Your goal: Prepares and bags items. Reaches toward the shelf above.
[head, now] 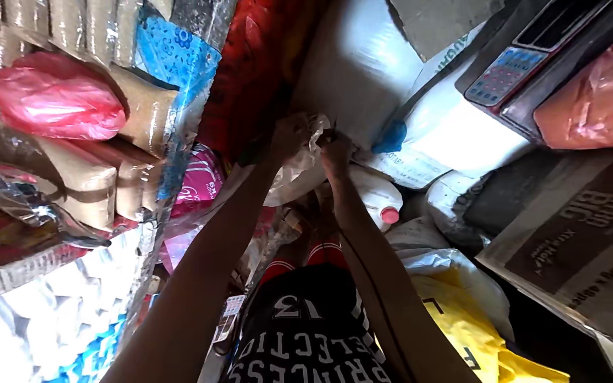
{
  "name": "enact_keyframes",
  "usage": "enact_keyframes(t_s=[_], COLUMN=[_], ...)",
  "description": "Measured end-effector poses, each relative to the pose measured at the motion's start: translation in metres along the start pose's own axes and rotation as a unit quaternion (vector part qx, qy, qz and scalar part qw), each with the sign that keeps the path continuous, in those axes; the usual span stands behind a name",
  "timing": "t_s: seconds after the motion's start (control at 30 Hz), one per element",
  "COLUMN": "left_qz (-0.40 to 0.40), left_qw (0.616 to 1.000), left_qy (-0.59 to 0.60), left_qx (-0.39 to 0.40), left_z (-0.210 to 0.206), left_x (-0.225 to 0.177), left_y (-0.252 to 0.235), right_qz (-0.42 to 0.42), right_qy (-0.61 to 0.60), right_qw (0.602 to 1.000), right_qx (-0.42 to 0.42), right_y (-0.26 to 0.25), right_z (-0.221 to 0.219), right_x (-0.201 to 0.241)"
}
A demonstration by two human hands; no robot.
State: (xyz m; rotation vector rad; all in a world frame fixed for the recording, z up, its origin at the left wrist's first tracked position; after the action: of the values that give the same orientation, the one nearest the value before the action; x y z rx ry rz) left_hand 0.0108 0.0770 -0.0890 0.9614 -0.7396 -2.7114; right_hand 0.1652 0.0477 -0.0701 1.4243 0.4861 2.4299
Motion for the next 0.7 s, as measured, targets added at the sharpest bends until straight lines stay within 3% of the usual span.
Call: enact_keyframes(t_s=[0.03,0.13,0.2,0.4,0.5,0.6,0.7], left_qz=[0.006,0.012,0.031,0.140,0.110,-0.011,0.003], left_qw=[1.000,1.000,0.998,0.959,0.948,0.981,0.998], left_qy=[-0.004,0.020,0.058,0.245,0.297,0.173,0.057], left_qx=[0.004,0.007,0.008,-0.004,0.038,0.082,0.028], left_z=[0.000,-0.003,-0.007,-0.009,-0.010,-0.011,-0.007], left_x=[0.001,0.009,0.017,0.018,0.010,-0.001,-0.003], left_y=[-0.002,-0.005,-0.006,0.002,0.010,0.024,0.035], right_qz=[0.013,-0.077,-0.078,-0.104,-0.071,-0.060,-0.089], right_qy=[-0.061,-0.067,-0.089,-0.244,-0.343,-0.368,-0.354], right_qw=[0.998,0.989,0.984,0.962,0.935,0.927,0.930], right_qx=[-0.018,0.104,0.132,0.071,0.049,0.046,0.035], right_y=[-0.012,-0.030,-0.033,-0.021,-0.013,-0.010,-0.011], right_z=[-0.012,-0.027,-0.032,-0.028,-0.026,-0.026,-0.027], right_x=[-0.023,-0.038,-0.042,-0.054,-0.046,-0.040,-0.046])
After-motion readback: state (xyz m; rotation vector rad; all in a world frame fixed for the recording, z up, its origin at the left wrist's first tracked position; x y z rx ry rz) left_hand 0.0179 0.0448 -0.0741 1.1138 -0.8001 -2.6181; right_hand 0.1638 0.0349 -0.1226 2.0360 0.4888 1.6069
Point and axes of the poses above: each hand's wrist, its own y-axis away from the middle knuckle, its own z-axis out of the back of the hand, x = y × z, the point moved 6 cm from there along -y, towards the middle knuckle, and after that the axes turned 8 degrees about -y, right-handed, at the moved point
